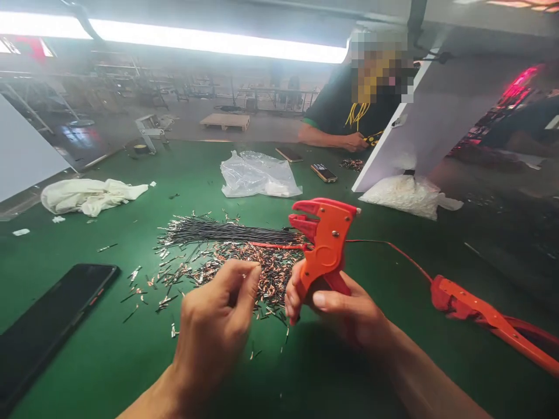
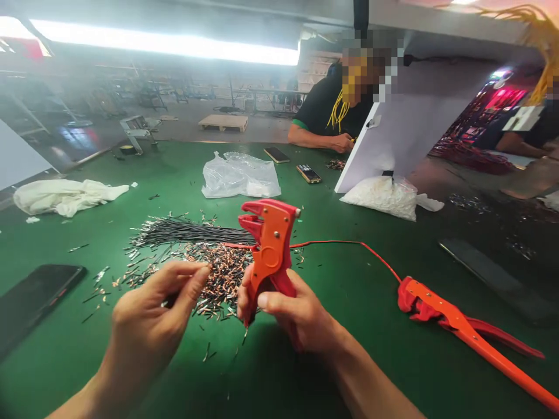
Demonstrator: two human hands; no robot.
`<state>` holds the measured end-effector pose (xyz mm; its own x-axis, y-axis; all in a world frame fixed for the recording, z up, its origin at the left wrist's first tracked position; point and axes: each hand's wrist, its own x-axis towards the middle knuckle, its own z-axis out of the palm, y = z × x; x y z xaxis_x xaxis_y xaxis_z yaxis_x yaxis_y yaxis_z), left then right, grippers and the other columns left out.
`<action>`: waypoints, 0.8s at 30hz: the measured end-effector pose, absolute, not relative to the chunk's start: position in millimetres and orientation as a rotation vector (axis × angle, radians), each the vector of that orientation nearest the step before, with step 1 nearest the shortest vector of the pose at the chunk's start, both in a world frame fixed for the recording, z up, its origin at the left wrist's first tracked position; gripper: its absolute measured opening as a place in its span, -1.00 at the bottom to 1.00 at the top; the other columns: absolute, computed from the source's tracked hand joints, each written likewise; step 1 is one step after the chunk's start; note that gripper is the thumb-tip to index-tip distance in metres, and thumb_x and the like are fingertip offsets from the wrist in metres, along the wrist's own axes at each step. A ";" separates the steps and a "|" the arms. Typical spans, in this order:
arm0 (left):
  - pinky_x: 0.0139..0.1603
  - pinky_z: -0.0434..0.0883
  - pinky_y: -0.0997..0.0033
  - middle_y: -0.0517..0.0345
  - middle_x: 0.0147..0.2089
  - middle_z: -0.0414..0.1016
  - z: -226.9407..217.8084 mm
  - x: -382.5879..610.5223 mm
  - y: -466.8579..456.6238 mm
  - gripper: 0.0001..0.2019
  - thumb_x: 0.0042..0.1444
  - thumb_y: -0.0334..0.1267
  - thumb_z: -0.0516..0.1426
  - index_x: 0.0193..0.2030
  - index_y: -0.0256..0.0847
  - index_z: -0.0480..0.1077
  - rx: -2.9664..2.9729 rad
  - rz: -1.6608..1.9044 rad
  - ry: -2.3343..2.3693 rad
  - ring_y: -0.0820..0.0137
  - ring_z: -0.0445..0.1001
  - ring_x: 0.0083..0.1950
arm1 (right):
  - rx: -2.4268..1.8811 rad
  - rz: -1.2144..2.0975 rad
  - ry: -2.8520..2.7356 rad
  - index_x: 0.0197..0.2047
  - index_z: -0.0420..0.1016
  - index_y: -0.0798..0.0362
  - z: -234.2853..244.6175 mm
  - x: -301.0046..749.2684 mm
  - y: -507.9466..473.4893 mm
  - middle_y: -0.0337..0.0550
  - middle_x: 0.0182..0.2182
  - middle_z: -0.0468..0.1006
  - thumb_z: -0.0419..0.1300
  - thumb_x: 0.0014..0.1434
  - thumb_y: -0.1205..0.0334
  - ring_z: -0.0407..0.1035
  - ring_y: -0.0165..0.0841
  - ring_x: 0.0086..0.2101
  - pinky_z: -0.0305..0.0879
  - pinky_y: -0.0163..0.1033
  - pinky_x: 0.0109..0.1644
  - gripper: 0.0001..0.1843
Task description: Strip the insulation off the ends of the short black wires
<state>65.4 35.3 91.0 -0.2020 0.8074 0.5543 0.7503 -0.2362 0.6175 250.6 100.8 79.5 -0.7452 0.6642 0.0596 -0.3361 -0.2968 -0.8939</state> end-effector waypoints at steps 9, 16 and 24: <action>-0.48 0.26 0.59 0.33 -0.51 0.32 110.8 53.4 36.4 -0.91 0.20 -0.42 0.14 -0.29 -0.19 0.45 2.039 1.671 1.860 0.59 0.24 -0.51 | -0.263 2.484 -1.188 -0.16 0.49 0.16 63.7 250.5 90.7 -0.05 -0.39 0.53 0.28 -0.02 0.12 0.44 -0.24 -0.36 0.33 -0.12 -0.22 -0.63; -0.50 0.23 0.57 0.30 -0.48 0.26 113.4 52.2 35.8 -0.87 0.20 -0.47 0.14 -0.23 -0.21 0.48 2.085 1.715 1.812 0.58 0.22 -0.48 | -0.300 2.513 -1.281 -0.14 0.48 0.16 62.3 251.6 91.2 -0.01 -0.36 0.52 0.31 -0.02 0.02 0.41 -0.27 -0.38 0.34 -0.15 -0.26 -0.55; -0.58 0.16 0.63 0.31 -0.47 0.23 114.3 52.8 34.6 -0.82 0.21 -0.52 0.11 -0.20 -0.19 0.47 2.160 1.708 1.712 0.60 0.18 -0.51 | -0.359 2.441 -1.187 -0.17 0.51 0.14 54.5 251.3 84.9 -0.08 -0.43 0.49 0.31 -0.03 0.07 0.37 -0.32 -0.44 0.30 -0.22 -0.33 -0.61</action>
<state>52.8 34.6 114.3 -0.1097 0.6486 0.7532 0.7545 -0.4390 0.4879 251.3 84.9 54.5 -0.8865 0.4596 -0.0542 -0.2413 -0.5589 -0.7934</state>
